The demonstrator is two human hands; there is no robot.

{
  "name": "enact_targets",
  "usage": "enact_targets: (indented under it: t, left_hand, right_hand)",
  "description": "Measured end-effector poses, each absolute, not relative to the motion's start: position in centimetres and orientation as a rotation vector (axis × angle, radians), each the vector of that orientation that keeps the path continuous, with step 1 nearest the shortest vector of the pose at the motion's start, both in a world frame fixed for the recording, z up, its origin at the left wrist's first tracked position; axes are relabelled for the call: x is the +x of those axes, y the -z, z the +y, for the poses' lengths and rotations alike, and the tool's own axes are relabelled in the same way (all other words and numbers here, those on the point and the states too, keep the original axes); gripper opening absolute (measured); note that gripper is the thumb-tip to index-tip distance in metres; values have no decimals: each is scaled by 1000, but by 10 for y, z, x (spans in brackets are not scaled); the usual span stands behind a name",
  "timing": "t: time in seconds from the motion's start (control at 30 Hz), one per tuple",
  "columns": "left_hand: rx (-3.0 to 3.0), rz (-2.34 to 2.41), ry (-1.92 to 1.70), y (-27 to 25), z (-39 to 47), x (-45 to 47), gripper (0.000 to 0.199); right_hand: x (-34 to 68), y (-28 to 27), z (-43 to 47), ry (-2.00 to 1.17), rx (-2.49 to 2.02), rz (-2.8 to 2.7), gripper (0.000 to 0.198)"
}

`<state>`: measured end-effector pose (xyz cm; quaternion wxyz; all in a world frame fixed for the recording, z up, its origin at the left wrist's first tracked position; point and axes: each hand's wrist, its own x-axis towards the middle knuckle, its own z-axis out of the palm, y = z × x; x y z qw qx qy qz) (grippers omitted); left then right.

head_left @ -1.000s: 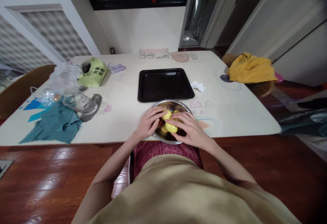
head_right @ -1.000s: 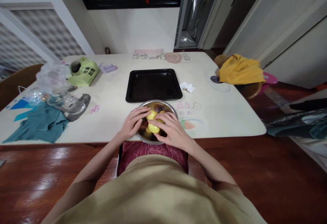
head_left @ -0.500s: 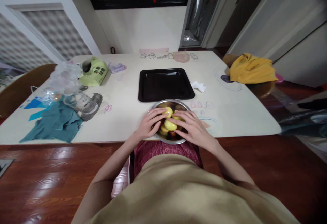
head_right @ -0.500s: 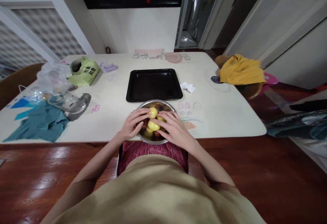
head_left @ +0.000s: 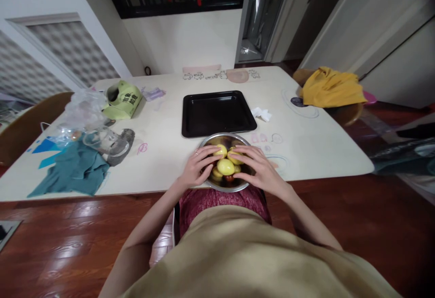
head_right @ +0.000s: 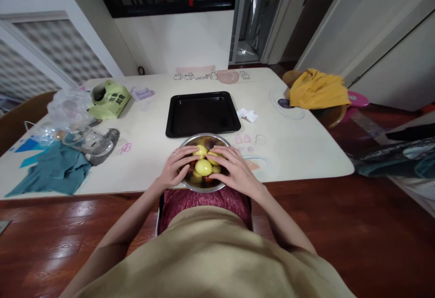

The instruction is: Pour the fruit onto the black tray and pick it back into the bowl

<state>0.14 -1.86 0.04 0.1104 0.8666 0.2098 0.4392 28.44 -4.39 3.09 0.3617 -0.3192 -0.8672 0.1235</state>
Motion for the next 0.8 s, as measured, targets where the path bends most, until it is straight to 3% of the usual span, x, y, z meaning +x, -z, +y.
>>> enact_targets:
  t: [0.17,0.4,0.8]
  left_hand:
    - [2484,729,-1333,-1,-21,1,43]
    - [2279,897,-1466,-1,-22,2,40]
    - [2280,910,-1441,0,-22,1,41]
  right_hand:
    - [296,-16,-31,-255,-927,-1846,24]
    - [298,14,-18,-251,-1040,-1618,30]
    - [294,16,-14,-325,-1144,-1563,35]
